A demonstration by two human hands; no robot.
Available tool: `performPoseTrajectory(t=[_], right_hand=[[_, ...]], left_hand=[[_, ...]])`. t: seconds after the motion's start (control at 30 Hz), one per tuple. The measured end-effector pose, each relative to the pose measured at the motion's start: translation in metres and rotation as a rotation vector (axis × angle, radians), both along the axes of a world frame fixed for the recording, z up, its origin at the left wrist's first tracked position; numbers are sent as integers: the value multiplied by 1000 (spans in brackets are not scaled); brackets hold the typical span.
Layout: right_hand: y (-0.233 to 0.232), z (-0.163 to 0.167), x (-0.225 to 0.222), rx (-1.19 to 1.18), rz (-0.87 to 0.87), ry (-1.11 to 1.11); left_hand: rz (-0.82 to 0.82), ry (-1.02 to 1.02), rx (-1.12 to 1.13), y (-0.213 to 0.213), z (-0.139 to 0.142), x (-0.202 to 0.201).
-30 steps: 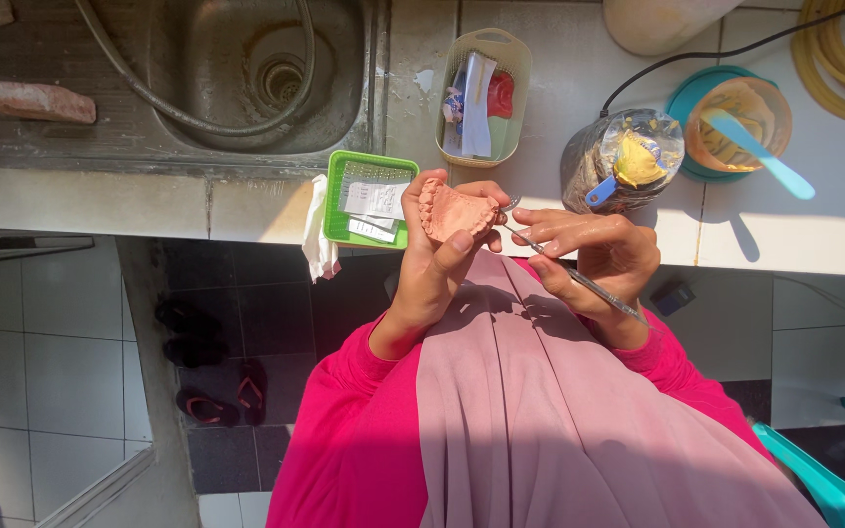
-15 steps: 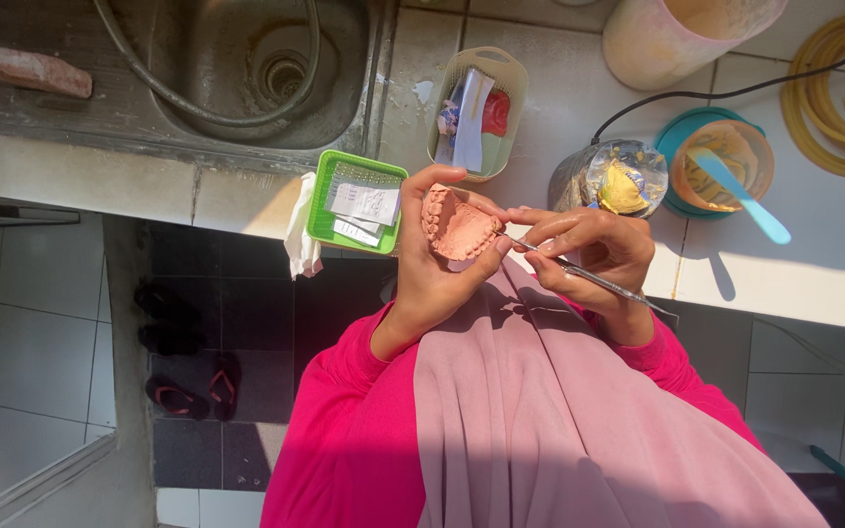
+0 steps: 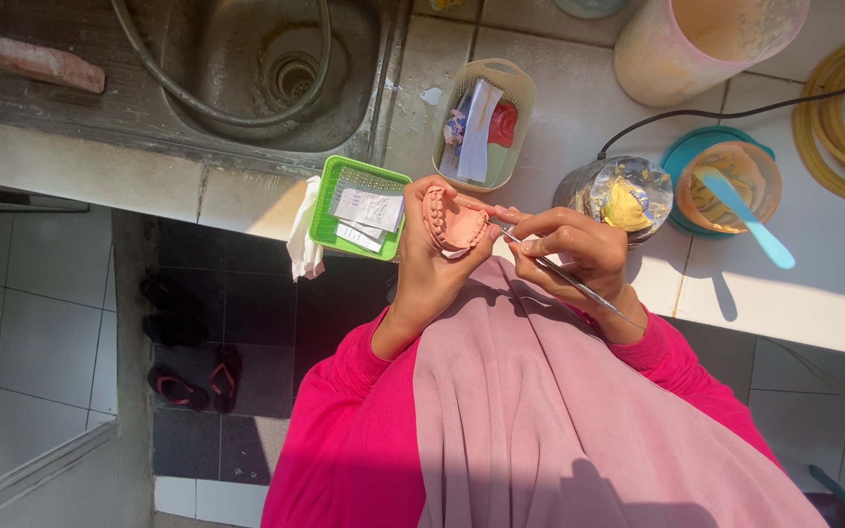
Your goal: The person holds a pink dental model with artificial teeth against a bench grinding machine, moving it to smooth and shape its edges. They then handle the model by hand at the sink-side bench, turn it over, and use a small hand tool on it before returning to the grinder.
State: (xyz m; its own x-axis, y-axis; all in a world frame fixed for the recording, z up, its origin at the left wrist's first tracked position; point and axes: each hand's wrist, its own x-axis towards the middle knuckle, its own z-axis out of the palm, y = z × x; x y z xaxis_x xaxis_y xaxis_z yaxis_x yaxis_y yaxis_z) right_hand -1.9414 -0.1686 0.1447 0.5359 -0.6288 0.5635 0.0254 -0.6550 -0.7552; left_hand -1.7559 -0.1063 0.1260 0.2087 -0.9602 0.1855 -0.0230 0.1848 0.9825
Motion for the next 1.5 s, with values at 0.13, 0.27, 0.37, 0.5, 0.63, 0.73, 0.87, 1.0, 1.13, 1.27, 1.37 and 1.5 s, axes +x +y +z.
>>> performPoseTrajectory(t=[0.13,0.27,0.37,0.5,0.63,0.73,0.87,1.0,1.13,1.27,1.37,1.5], right_hand=[[0,-7,3,-100,-17,46],[1,-15,5,-166,-29,38],[2,-21,5,-193,-32,17],[4,-27,5,132,9,-237],[6,-26,0,157,78,-267],[9,-23,-3,143,59,-234],[9,-18,-4,-48,6,-149],[16,-18,5,-248,-85,-159],[23,-10,-9,341,-240,-219],[13,-14,-35,594,-324,459],[12,-44,-30,566,-349,921],[9,-92,-12,430,-373,1046]], left_hand=[[2,8,-13,1,-4,3],[1,33,-23,3,-3,4],[52,-42,-75,3,-2,0],[1,126,-147,6,1,-1],[-6,-94,-217,10,5,2],[-19,-118,-230,12,7,1],[-8,-143,-229,13,6,-1],[-37,39,-170,14,-1,-5],[-214,553,-63,11,-12,8],[-395,900,17,11,-20,23],[-455,1075,60,14,-20,24],[-434,1093,97,20,-4,34]])
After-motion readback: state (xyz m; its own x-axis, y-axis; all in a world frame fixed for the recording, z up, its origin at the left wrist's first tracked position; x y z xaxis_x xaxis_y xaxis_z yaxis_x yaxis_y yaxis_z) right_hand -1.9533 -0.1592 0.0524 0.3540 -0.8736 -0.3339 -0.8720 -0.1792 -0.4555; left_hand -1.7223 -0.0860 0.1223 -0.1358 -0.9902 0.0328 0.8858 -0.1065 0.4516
